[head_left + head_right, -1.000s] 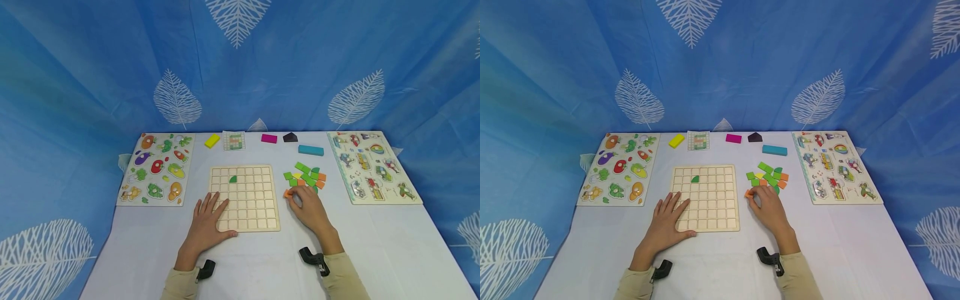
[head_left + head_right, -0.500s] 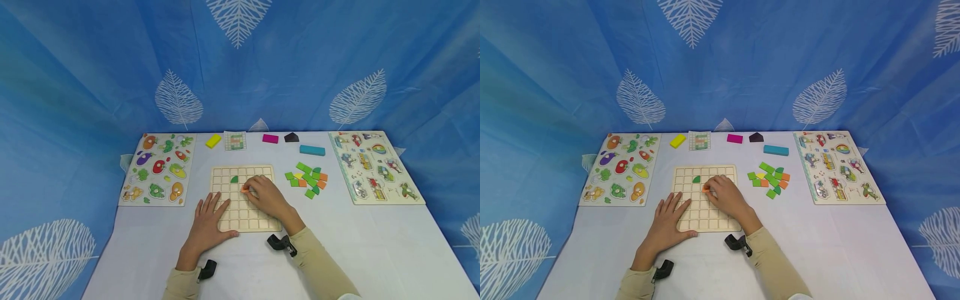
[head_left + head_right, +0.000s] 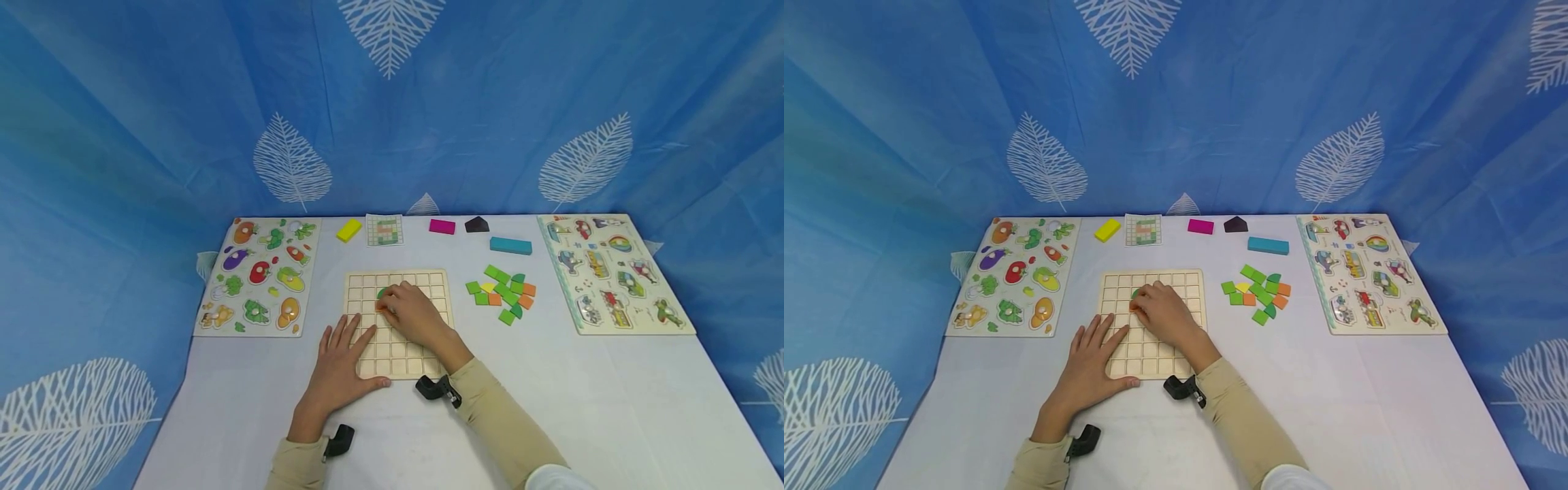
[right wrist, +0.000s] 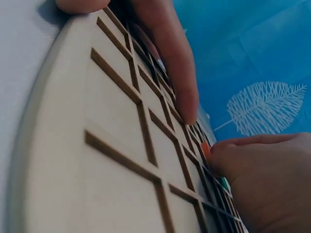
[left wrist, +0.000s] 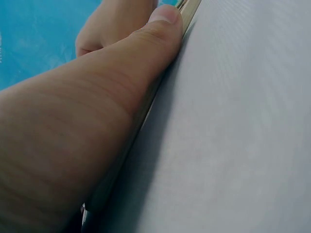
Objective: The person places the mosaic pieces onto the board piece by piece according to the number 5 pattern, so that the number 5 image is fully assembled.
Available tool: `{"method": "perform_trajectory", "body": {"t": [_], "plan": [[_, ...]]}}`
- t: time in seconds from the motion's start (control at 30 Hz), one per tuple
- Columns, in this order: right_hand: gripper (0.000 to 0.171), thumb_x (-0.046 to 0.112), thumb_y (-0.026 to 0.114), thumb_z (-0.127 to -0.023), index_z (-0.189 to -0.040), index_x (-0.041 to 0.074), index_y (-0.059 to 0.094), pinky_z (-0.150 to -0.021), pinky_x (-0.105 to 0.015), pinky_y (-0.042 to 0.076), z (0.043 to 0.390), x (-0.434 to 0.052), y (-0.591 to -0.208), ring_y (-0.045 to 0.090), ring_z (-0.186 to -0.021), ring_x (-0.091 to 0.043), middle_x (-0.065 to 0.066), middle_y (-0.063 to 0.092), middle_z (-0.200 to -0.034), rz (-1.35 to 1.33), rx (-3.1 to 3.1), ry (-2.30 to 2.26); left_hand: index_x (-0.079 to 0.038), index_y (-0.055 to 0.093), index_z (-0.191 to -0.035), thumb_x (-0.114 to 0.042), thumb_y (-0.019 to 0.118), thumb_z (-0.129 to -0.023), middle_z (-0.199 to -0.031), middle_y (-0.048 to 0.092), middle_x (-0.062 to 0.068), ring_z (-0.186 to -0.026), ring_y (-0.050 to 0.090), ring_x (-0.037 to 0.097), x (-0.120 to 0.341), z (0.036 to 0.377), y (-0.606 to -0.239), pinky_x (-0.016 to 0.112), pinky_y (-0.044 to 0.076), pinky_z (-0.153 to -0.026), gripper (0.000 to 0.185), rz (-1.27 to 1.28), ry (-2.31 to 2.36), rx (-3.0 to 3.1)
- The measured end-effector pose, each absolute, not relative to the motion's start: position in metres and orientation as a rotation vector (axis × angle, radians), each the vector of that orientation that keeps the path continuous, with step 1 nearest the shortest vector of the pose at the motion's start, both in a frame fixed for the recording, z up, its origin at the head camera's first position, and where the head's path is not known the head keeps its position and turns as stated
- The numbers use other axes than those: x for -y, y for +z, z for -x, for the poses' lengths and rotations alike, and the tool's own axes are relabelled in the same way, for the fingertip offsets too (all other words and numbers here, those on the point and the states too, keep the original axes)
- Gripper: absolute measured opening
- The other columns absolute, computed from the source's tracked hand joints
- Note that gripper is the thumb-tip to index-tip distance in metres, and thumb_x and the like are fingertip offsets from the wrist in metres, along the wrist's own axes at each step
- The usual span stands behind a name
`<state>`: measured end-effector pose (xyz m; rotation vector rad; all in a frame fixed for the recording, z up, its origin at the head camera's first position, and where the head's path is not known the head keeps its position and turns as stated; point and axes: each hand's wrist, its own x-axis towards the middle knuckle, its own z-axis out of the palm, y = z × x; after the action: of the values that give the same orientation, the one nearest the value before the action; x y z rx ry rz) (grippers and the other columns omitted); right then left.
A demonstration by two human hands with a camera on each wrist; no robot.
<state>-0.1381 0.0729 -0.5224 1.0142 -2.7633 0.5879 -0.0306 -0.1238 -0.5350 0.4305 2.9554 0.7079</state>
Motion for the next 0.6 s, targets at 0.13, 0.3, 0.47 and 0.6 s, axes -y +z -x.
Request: {"method": "perform_trajectory", "body": {"t": [0.13,0.3,0.47,0.6], "plan": [[0.013,0.026,0.069,-0.099,-0.105,0.021,0.079,-0.085,-0.033,0.052,0.136,-0.074,-0.522,0.059,-0.091,-0.015,0.006,0.073,-0.11,-1.008,2.746,0.562,-0.024,0.043,-0.157,-0.077,0.074,-0.072,-0.17,0.023,0.01,-0.16,0.012,0.035,0.124,0.031,-0.535,0.061,0.009,-0.125,0.104,-0.43,0.708,-2.956],[0.015,0.028,0.068,-0.099,-0.108,0.023,0.079,-0.091,-0.035,0.052,0.132,-0.077,-0.52,0.062,-0.099,-0.015,0.009,0.073,-0.114,-0.954,2.807,0.518,-0.025,0.043,-0.157,-0.076,0.074,-0.072,-0.17,0.023,0.01,-0.16,0.012,0.035,0.125,0.032,-0.534,0.061,0.01,-0.125,0.104,-0.432,0.697,-2.964],[0.019,0.029,0.066,-0.1,-0.113,0.023,0.079,-0.091,-0.037,0.053,0.125,-0.083,-0.519,0.061,-0.103,-0.016,0.008,0.074,-0.118,-0.91,2.858,0.505,-0.025,0.043,-0.157,-0.075,0.075,-0.072,-0.17,0.024,0.01,-0.159,0.012,0.035,0.123,0.031,-0.533,0.061,0.01,-0.125,0.103,-0.427,0.715,-2.961],[0.017,0.027,0.068,-0.099,-0.109,0.021,0.08,-0.086,-0.037,0.052,0.119,-0.102,-0.52,0.061,-0.097,-0.018,0.005,0.074,-0.114,-0.862,2.828,0.54,-0.024,0.044,-0.156,-0.074,0.077,-0.071,-0.169,0.025,0.012,-0.159,0.014,0.038,0.122,0.03,-0.533,0.063,0.011,-0.124,0.103,-0.433,0.726,-2.967]]}}
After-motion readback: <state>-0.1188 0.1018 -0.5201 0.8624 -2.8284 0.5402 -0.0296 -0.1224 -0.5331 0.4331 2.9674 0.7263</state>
